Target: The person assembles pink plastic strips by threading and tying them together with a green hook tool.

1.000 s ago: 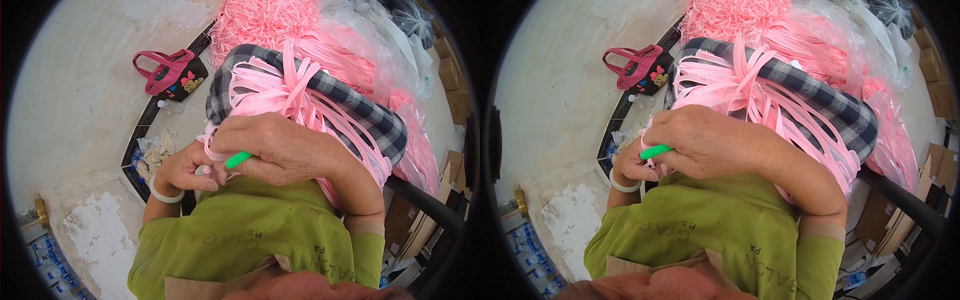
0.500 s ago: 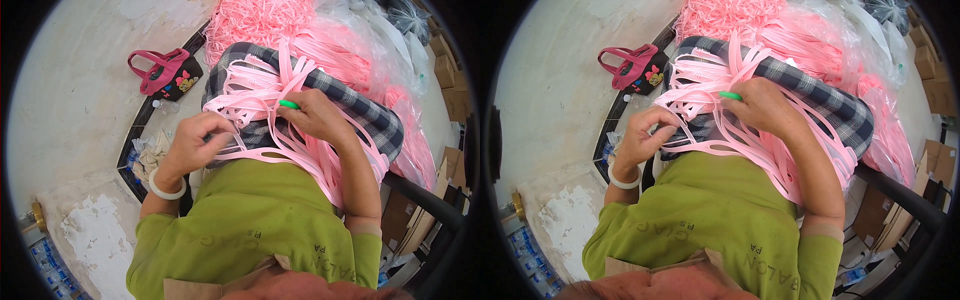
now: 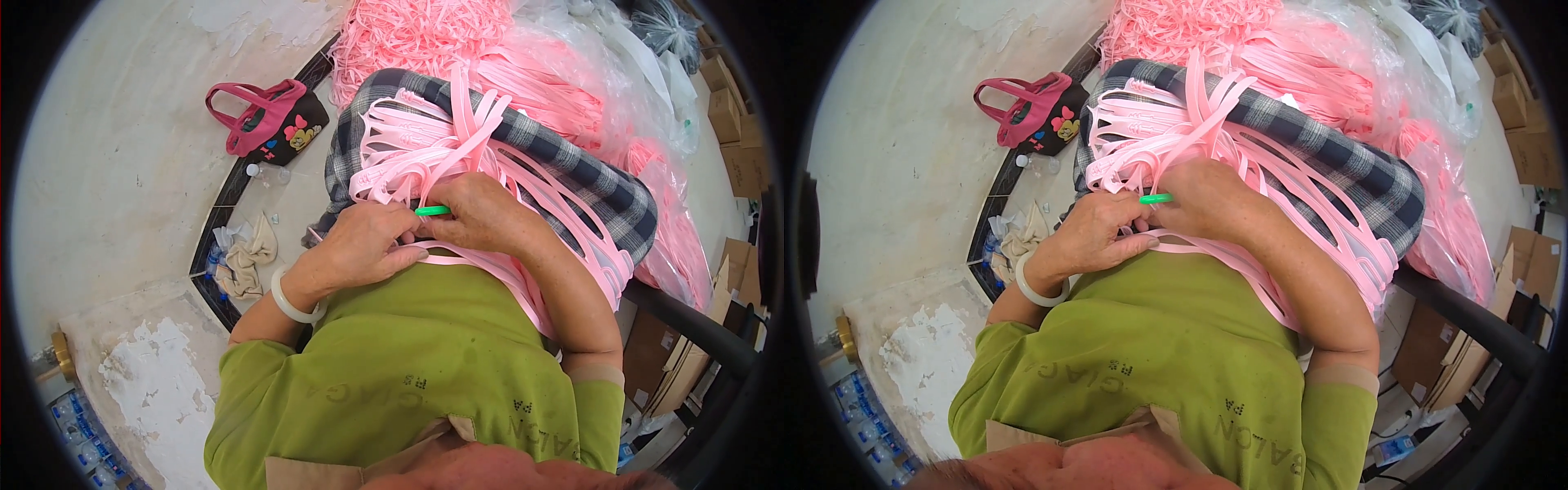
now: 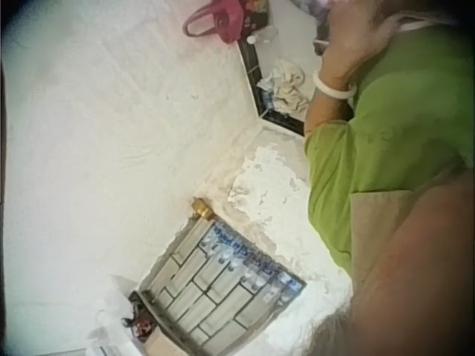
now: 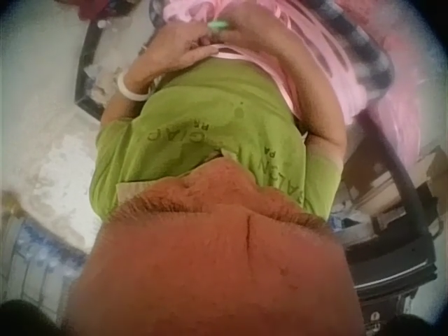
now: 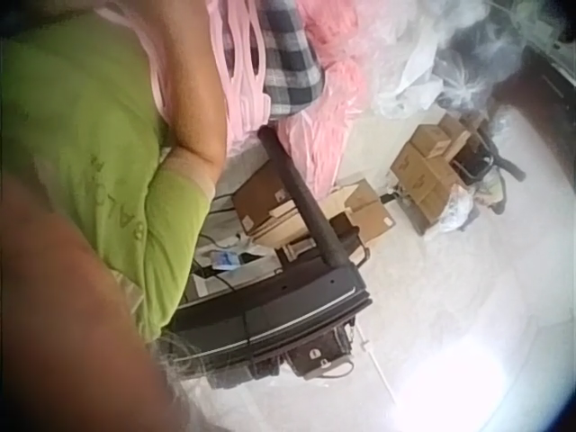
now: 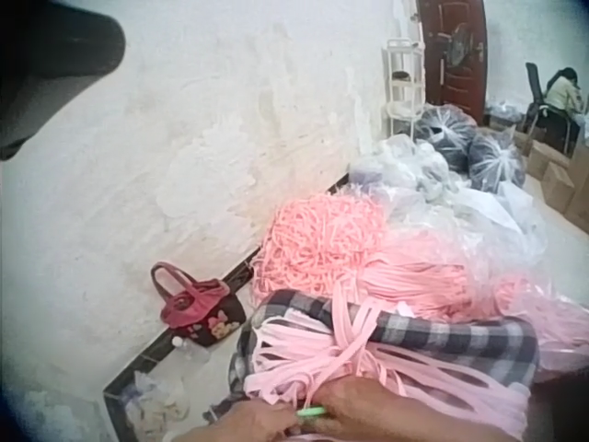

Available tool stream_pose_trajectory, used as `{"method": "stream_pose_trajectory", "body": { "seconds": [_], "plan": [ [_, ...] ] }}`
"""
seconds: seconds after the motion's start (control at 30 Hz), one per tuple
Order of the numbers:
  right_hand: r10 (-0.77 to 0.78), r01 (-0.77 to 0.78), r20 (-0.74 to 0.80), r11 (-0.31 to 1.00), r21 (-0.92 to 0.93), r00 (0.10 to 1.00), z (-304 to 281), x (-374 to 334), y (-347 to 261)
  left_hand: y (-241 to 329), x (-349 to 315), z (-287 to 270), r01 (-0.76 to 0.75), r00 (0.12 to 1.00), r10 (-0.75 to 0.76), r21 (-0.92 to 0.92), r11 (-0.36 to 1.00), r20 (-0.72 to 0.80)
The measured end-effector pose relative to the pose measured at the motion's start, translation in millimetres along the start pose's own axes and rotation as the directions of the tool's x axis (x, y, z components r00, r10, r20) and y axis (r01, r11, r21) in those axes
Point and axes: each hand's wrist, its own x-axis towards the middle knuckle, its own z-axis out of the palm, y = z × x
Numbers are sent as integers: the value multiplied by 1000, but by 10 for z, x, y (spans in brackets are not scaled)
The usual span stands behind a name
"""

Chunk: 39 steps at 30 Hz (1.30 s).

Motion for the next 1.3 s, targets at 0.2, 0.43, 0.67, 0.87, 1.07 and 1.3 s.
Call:
{"method": "stream_pose_trajectory", "body": {
  "seconds": [0.2,0.43,0.67,0.87,1.07,1.3],
  "plan": [
    [-31,20,-200,998,-60,979,-6,2,79,31,-48,-11,25,999,-21,-74,997,44],
    [-37,28,-106,996,-80,994,158,-2,133,24,-137,7,-42,999,42,-128,991,-4],
    [22,25,-318,990,142,948,-98,-19,0,-14,-189,10,-31,993,41,-94,995,110],
    [219,16,-433,879,476,874,-653,-236,145,6,-258,-150,83,947,-65,-42,996,313],
    [145,-37,-176,862,506,974,-430,-148,153,102,-102,-138,-36,999,34,-122,992,-18],
    [104,55,-222,789,612,970,-277,-117,78,85,104,8,-41,981,-72,-557,830,-179]
  ]
}}
